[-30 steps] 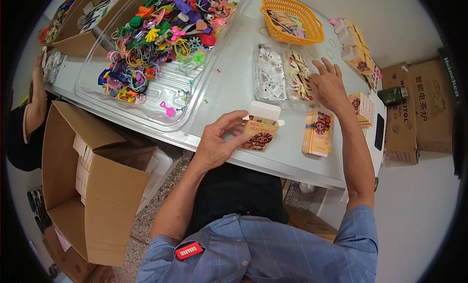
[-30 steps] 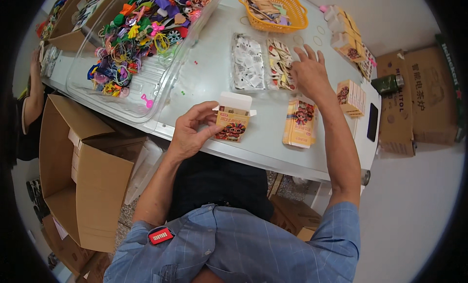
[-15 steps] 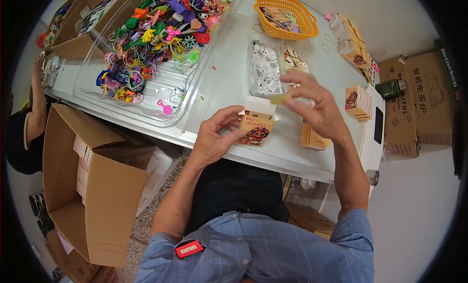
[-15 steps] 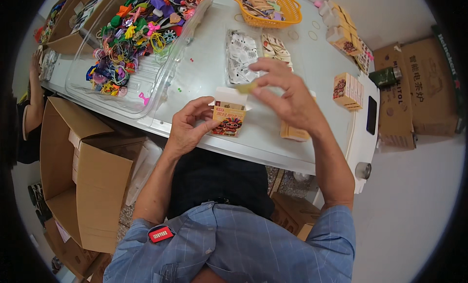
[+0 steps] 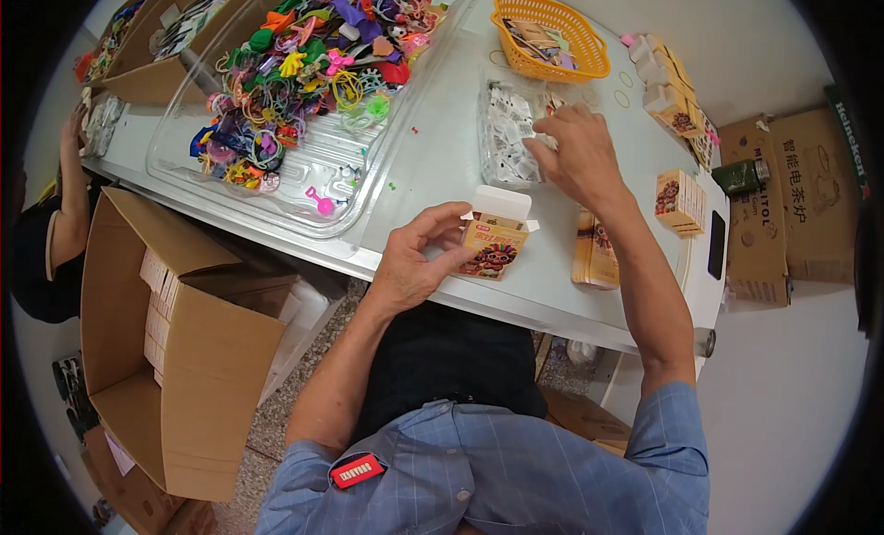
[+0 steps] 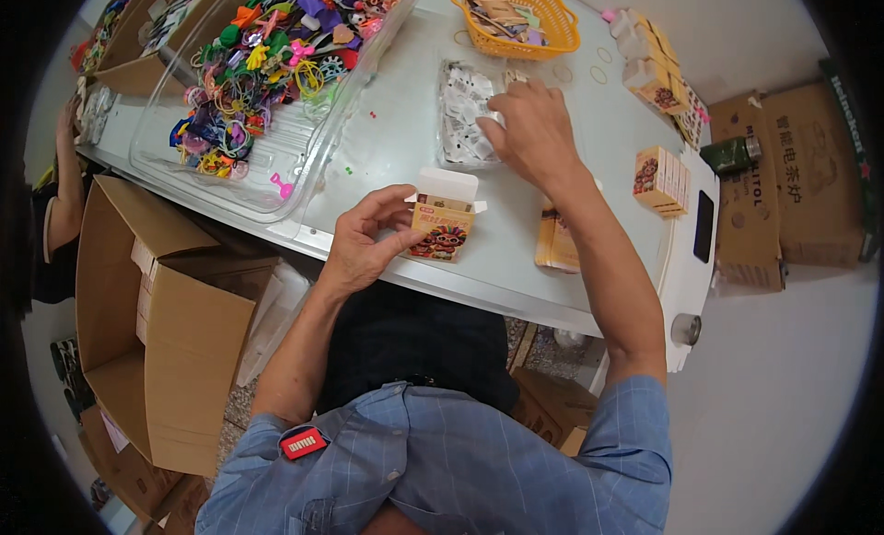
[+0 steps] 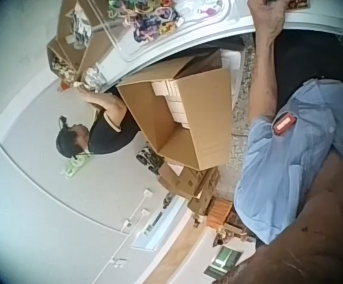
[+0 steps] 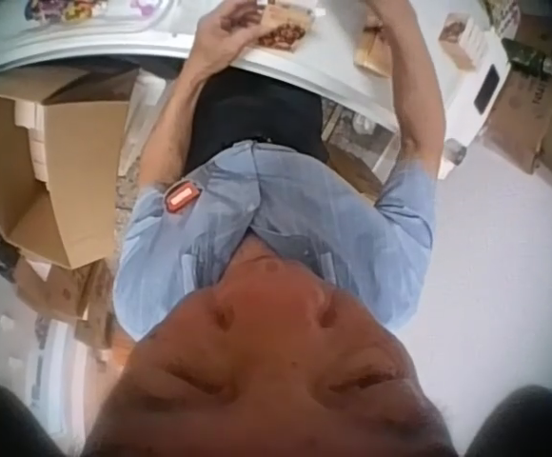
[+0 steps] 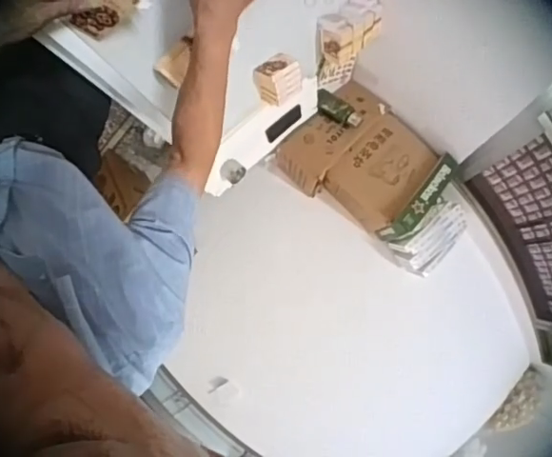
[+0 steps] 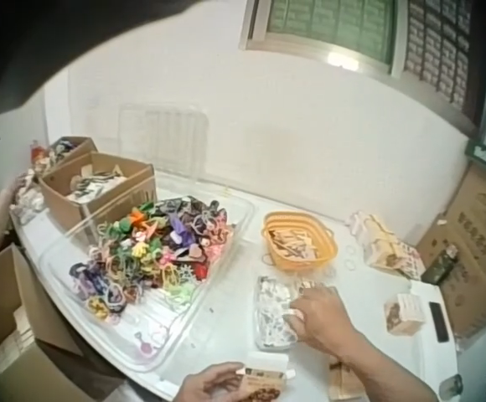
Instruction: Packaging small colorful items into individual cardboard boxes at a workstation.
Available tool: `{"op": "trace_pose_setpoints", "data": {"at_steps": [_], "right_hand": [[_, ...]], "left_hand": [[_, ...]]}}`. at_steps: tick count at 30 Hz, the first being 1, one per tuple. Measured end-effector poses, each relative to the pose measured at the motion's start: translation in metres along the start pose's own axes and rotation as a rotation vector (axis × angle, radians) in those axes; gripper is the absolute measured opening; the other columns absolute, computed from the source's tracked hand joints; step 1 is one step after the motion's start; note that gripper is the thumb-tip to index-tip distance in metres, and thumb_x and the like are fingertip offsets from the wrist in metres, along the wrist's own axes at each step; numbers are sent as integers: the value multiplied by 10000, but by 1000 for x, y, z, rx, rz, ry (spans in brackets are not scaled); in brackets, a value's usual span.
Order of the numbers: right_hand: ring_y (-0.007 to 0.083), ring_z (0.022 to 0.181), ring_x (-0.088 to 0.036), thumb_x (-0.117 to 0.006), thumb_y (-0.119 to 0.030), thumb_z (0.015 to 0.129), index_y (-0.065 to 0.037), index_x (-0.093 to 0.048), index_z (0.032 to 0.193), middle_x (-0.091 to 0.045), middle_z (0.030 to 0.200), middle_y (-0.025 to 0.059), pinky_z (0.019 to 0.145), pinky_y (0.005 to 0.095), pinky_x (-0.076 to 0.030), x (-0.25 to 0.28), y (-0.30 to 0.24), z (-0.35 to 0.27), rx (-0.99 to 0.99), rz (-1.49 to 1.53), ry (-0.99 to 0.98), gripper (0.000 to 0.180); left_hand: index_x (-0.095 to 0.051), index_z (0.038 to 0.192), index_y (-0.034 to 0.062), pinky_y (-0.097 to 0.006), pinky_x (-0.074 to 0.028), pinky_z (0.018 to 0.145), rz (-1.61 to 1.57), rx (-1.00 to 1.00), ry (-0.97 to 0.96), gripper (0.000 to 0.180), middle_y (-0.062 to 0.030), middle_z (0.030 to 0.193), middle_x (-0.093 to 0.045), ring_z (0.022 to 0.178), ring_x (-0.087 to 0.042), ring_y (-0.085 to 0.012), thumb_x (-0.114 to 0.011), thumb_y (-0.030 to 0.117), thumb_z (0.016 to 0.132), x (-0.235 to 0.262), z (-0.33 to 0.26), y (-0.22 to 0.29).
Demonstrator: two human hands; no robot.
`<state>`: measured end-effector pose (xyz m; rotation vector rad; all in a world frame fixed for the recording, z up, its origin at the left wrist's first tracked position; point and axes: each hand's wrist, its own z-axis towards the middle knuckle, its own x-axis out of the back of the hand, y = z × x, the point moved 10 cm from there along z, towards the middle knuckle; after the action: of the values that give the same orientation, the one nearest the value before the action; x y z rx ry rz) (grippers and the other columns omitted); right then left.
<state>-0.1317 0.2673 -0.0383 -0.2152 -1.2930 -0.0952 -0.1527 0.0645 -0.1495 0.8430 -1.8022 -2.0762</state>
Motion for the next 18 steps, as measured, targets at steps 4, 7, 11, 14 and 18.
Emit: {"op": "trace_pose_setpoints", "data": {"at_steps": [4, 7, 11, 14, 18], "right_hand": [[291, 1028, -602, -737, -264, 842, -63, -775, 942, -697, 954, 131, 906, 426, -425, -33, -8, 17, -1, -229, -157, 228], [288, 1022, -604, -707, -253, 852, -66, -783, 895, -693, 920, 129, 908, 436, -421, -46, -9, 21, 20, -260, -182, 206], [293, 986, -608, -661, -217, 861, -60, -778, 855, -692, 889, 134, 900, 436, -418, -51, -10, 24, 34, -253, -169, 196], [305, 950, -608, -634, -179, 855, -56, -770, 826, -690, 858, 139, 892, 439, -418, -49, -9, 24, 42, -216, -144, 186], [322, 932, -609, -628, -157, 842, -41, -758, 798, -692, 854, 151, 882, 445, -425, -38, -7, 22, 6, -112, -91, 179]], "left_hand": [[-555, 1357, 1, -266, -531, 863, 9, 18, -9, 530, -109, 1127, -717, 942, -647, -128, -763, 30, 871, -1, 1, 0], [-555, 1358, 4, -266, -528, 869, 9, 19, -14, 528, -108, 1140, -714, 959, -640, -125, -761, 32, 872, -1, 0, -1], [-557, 1358, 10, -270, -529, 872, 17, 18, -21, 529, -104, 1146, -712, 963, -638, -127, -762, 30, 871, 0, 0, -1], [-559, 1358, 17, -270, -530, 872, 17, 20, -25, 528, -103, 1142, -713, 957, -638, -126, -762, 29, 871, 0, 0, -1], [-567, 1353, 26, -267, -530, 871, 7, 18, -20, 522, -93, 1129, -715, 949, -636, -122, -763, 28, 869, 1, 0, 0]]}}
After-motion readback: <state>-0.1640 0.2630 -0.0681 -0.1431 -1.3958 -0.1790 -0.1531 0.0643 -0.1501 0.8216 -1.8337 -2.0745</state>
